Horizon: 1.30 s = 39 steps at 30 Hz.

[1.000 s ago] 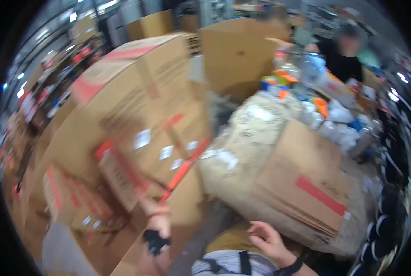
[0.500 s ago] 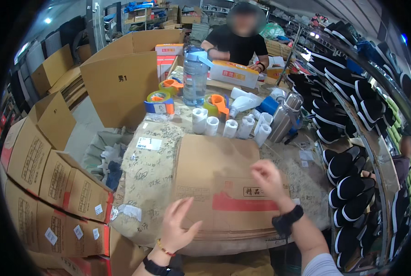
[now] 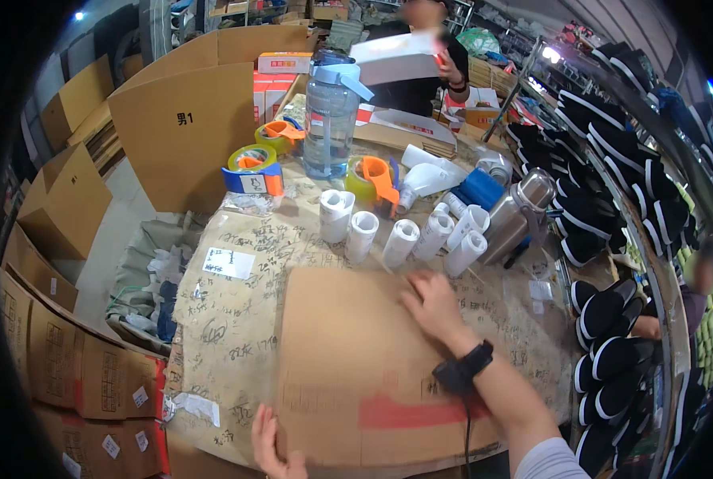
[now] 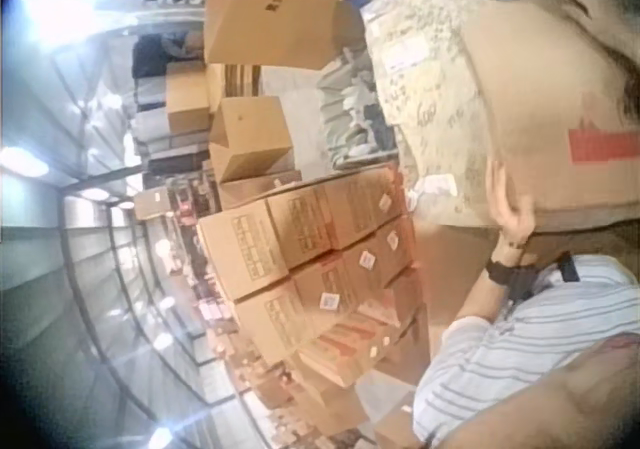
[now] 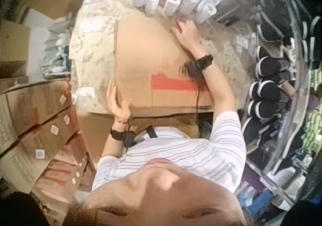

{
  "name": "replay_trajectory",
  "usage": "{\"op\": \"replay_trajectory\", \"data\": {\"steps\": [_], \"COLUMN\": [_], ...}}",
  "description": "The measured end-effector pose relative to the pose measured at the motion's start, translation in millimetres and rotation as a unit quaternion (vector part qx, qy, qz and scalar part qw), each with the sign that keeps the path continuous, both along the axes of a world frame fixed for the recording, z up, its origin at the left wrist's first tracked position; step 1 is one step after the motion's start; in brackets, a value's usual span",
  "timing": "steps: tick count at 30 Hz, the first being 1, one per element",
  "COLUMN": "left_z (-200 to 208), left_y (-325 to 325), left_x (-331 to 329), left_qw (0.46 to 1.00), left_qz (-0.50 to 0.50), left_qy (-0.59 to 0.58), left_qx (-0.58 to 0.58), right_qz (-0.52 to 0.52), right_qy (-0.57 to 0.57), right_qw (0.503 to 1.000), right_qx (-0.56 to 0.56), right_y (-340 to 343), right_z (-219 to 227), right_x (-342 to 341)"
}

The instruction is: The recorder is packing pairs of shoes into individual shoe boxes and then organizing those boxes into larger shipping containers.

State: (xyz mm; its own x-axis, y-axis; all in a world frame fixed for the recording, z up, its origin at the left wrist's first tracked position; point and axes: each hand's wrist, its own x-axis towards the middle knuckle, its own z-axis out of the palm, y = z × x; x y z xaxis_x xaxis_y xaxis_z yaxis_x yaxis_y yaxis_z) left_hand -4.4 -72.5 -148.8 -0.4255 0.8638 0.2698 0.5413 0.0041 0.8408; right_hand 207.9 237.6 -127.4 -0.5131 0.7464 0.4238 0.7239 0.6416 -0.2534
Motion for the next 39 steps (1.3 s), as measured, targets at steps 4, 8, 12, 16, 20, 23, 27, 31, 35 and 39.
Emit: {"op": "replay_trajectory", "data": {"steps": [4, 8, 12, 16, 20, 23, 27, 31, 35, 39], "left_z": [-2, -12, -9, 21, 56, 107, 104, 93, 106, 102], "left_y": [-1, -6, -10, -16, -2, 31, 34, 19, 6, -16], "left_x": [0, 0, 3, -5, 12, 54, 74, 90, 96, 79], "left_qw": [0.991, 0.986, 0.983, 0.980, 0.974, 0.923, 0.888, 0.908, 0.966, 0.976], "left_qz": [0.025, 0.042, 0.076, 0.133, -0.028, -0.103, -0.243, -0.250, -0.183, -0.132], "left_qy": [-0.052, -0.065, -0.099, 0.048, -0.204, -0.348, -0.387, -0.335, -0.159, -0.148], "left_qx": [0.117, 0.149, 0.136, 0.140, 0.096, 0.126, 0.056, 0.034, 0.093, 0.087], "right_qz": [0.047, -0.103, -0.143, -0.099, 0.144, 0.230, 0.193, 0.142, 0.046, 0.040], "right_qy": [0.028, 0.029, -0.045, 0.019, 0.546, 0.536, 0.581, 0.500, 0.559, 0.538], "right_qw": [0.998, 0.973, 0.961, 0.982, 0.791, 0.767, 0.731, 0.787, 0.766, 0.775], "right_qx": [0.024, 0.204, 0.233, 0.160, -0.237, -0.268, -0.303, -0.333, -0.315, -0.329], "right_y": [4, 38, 48, -8, -103, -167, -232, -266, -290, -315], "right_z": [18, 70, 64, 64, 71, 69, 60, 72, 75, 56], "right_x": [14, 11, 15, 27, 24, 26, 34, 51, 48, 46]}}
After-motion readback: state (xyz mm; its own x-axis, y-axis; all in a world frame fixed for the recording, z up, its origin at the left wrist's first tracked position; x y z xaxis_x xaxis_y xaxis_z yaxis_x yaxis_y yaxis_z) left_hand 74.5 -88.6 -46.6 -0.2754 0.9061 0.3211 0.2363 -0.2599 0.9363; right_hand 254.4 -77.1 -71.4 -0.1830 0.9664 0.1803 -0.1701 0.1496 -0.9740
